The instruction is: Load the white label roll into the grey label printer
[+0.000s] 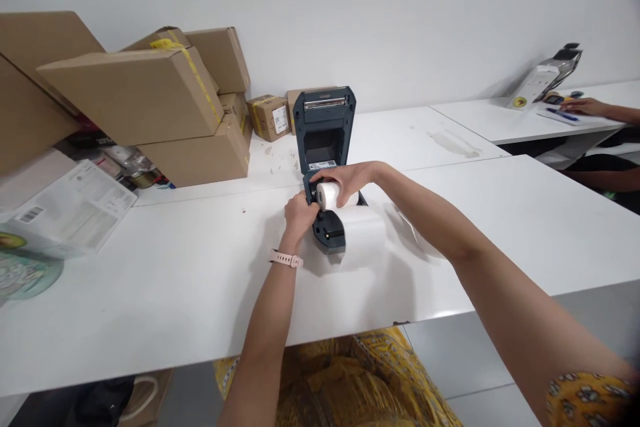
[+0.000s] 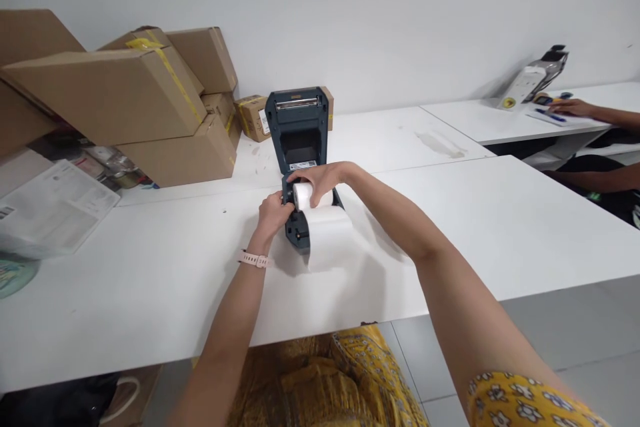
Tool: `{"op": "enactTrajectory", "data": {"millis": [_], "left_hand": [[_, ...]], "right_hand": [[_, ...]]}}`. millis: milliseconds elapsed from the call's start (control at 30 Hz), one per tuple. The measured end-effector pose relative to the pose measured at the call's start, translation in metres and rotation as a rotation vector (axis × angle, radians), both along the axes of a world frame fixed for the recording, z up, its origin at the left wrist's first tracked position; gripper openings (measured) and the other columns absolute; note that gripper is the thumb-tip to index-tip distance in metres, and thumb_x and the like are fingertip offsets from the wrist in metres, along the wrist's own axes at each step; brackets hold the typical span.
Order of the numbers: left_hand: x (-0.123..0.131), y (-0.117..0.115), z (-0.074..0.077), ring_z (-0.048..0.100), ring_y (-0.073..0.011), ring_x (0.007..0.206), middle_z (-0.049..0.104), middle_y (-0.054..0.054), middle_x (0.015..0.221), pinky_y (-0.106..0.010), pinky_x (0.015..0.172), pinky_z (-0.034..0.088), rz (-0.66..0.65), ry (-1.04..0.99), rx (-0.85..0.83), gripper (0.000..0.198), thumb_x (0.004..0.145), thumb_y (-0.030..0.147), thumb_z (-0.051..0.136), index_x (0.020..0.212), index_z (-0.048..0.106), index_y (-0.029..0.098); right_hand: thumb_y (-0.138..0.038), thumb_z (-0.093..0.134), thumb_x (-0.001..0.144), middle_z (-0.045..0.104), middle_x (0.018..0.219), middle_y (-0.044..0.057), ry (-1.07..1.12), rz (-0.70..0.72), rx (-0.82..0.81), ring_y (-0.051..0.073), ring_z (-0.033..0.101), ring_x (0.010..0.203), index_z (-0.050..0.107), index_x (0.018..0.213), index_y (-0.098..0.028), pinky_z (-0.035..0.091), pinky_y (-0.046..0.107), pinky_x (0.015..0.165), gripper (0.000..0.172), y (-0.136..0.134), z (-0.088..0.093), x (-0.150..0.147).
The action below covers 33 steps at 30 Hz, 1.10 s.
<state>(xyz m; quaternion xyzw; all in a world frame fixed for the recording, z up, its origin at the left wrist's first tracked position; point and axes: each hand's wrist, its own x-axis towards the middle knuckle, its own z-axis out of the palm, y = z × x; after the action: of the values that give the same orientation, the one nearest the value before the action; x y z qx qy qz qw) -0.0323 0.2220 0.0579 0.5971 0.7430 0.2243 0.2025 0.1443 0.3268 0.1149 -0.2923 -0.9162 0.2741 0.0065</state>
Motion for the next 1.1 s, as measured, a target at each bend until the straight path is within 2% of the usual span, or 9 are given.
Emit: {"op": "enactTrajectory", "data": {"millis": [200,300,367,467,567,667,833,967,1100], "left_hand": [[0.000,-0.003,0.001,0.074,-0.0344,0.113,0.082,-0.013,0.116,-0.037,0.086,0.051,-0.008,0.006,-0.013,0.033,0.086,0.022,0.058,0.114,0.075,0.020],[0.001,-0.003,0.000,0.074,-0.0335,0.111,0.082,-0.013,0.114,-0.036,0.086,0.051,-0.005,0.008,-0.014,0.031,0.087,0.022,0.057,0.113,0.075,0.021],[0.001,-0.002,-0.001,0.074,-0.0340,0.111,0.081,-0.013,0.113,-0.037,0.087,0.051,0.001,0.008,-0.015,0.032,0.087,0.021,0.057,0.113,0.075,0.020],[0.001,-0.001,-0.001,0.074,-0.0344,0.110,0.082,-0.013,0.112,-0.037,0.087,0.050,0.008,0.009,-0.017,0.033,0.087,0.021,0.057,0.115,0.075,0.020],[0.000,-0.001,-0.002,0.074,-0.0332,0.110,0.082,-0.011,0.112,-0.036,0.087,0.050,0.012,0.010,-0.012,0.035,0.087,0.022,0.057,0.117,0.075,0.021],[0.000,-0.002,-0.003,0.075,-0.0318,0.107,0.082,-0.010,0.111,-0.035,0.084,0.050,0.010,0.016,-0.007,0.033,0.087,0.022,0.057,0.115,0.075,0.022],[0.000,-0.002,-0.003,0.075,-0.0307,0.106,0.082,-0.009,0.111,-0.034,0.083,0.050,0.005,0.018,-0.003,0.034,0.087,0.022,0.056,0.115,0.075,0.023],[0.001,-0.002,-0.002,0.074,-0.0328,0.111,0.082,-0.011,0.117,-0.036,0.086,0.050,0.008,0.009,-0.002,0.038,0.087,0.022,0.056,0.119,0.075,0.023],[0.002,-0.003,-0.003,0.074,-0.0333,0.110,0.082,-0.011,0.115,-0.036,0.086,0.050,0.019,0.000,-0.004,0.037,0.086,0.022,0.057,0.119,0.075,0.023]], "right_hand": [[-0.043,0.090,0.071,0.061,0.154,0.006,0.248,0.082,0.038,0.031,0.062,0.136,0.046,0.159,-0.032,0.054,0.042,0.113,0.099,-0.015,0.056,0.074],[-0.041,0.085,0.077,0.061,0.151,0.008,0.278,-0.058,0.071,0.032,0.062,0.134,0.039,0.162,-0.032,0.053,0.044,0.114,0.097,-0.015,0.058,0.115],[-0.037,0.083,0.077,0.066,0.142,0.009,0.281,-0.186,0.050,0.032,0.067,0.125,0.038,0.162,-0.031,0.056,0.048,0.110,0.097,-0.009,0.044,0.133],[-0.034,0.082,0.074,0.066,0.139,0.014,0.293,-0.332,-0.012,0.034,0.068,0.121,0.037,0.162,-0.026,0.058,0.052,0.106,0.099,0.004,0.007,0.141],[-0.030,0.081,0.068,0.051,0.159,0.019,0.373,-0.401,-0.059,0.040,0.052,0.145,0.042,0.158,-0.024,0.055,0.054,0.110,0.097,0.014,-0.034,0.131],[-0.028,0.081,0.063,0.039,0.169,0.021,0.445,-0.458,-0.135,0.042,0.035,0.159,0.045,0.156,-0.022,0.049,0.055,0.118,0.099,0.019,-0.062,0.120],[-0.039,0.082,0.075,0.049,0.166,0.018,0.490,-0.537,-0.246,0.037,0.045,0.156,0.040,0.163,-0.027,0.040,0.061,0.125,0.098,0.011,-0.070,0.158],[-0.050,0.081,0.080,0.062,0.156,0.017,0.620,-0.664,-0.350,0.037,0.054,0.149,0.063,0.145,-0.027,0.044,0.057,0.123,0.071,-0.013,-0.074,0.213],[-0.050,0.090,0.069,0.073,0.139,0.013,0.517,-0.673,-0.479,0.035,0.068,0.130,0.073,0.128,-0.026,0.058,0.049,0.104,0.065,-0.043,-0.094,0.219]]}}
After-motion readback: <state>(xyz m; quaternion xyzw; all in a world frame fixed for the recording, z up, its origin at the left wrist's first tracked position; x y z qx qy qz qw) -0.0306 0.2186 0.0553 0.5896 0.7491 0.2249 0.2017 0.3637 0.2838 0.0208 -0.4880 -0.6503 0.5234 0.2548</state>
